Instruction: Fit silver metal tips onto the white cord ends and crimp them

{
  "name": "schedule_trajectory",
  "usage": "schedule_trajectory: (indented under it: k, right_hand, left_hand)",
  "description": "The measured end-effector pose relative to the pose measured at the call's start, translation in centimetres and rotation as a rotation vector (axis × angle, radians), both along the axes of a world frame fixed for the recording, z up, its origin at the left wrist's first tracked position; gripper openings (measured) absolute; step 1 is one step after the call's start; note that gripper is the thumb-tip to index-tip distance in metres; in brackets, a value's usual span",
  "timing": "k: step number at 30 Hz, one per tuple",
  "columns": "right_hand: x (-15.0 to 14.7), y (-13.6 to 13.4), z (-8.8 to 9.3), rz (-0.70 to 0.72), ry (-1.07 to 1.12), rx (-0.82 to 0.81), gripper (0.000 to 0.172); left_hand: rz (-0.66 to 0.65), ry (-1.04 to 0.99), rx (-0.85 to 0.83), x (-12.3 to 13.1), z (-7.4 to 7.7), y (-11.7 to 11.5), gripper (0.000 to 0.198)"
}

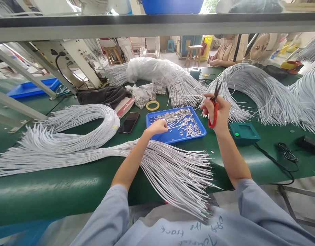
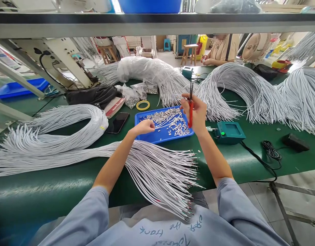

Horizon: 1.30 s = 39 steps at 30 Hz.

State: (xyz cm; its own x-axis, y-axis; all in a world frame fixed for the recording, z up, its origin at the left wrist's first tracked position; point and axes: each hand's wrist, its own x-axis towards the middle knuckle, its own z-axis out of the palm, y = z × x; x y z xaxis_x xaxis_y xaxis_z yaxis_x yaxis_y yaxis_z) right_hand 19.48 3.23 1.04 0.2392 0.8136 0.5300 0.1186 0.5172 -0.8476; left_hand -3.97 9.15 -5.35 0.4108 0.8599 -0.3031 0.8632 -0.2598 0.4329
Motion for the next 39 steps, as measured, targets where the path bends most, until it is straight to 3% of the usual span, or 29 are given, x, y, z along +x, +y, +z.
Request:
schedule_trajectory:
  k: [4,8,12,15,17,20,24,27,32,39]
  right_hand:
    - [0.5,-0.4,0.4,-0.121,0.043,0.047,0.026]
    - [1.5,-0.3,0.8,-0.221,0.129,0.147,0.026]
    - [1.8,-0.4,1.0,-0.163,0.123,0.079,0.031]
    - [1.2,-0.7,1.0,-0.071,0.06,0.006,0.032]
    - [0.4,-1.2,0.8,0.047,0.018,-0.012,0.038]
    - [-0.8,-2.2,0.5,0.203,-0.01,-0.031,0.04]
    - [-1.9,-3.9,0.3,0.314,0.032,-0.035,0.032]
    - [-2.1,-4.8,0.4,0.356,0.044,-0.014,0.029]
    - [-2.2,-5.6,1.1,0.335,-0.04,-0.045,0.03]
    - [-3.0,-5.9,1.2,0.315,-0.092,-0.052,0.032]
  left_hand:
    - [-0.103,-0.245,-0.088,1.5,0.6,-1.5,0.022]
    - [-0.266,-0.481,-0.186,3.9,1.9,-5.6,0.037]
    - [-0.555,-0.662,-0.298,5.7,3.4,-10.5,0.033]
    - [-0.695,-0.789,-0.157,6.0,4.5,-12.8,0.025]
    - [-0.65,-0.856,0.039,5.7,5.0,-13.3,0.024]
    - [-0.483,-0.981,0.305,4.9,5.6,-13.1,0.025]
    - [-0.233,-1.108,0.475,4.1,6.1,-11.8,0.018]
    - [-0.115,-1.15,0.426,3.9,6.1,-11.0,0.019]
    - [-0.068,-1.196,0.28,4.1,5.9,-10.8,0.026]
    - [-0.011,-1.261,0.29,4.4,5.8,-11.0,0.018]
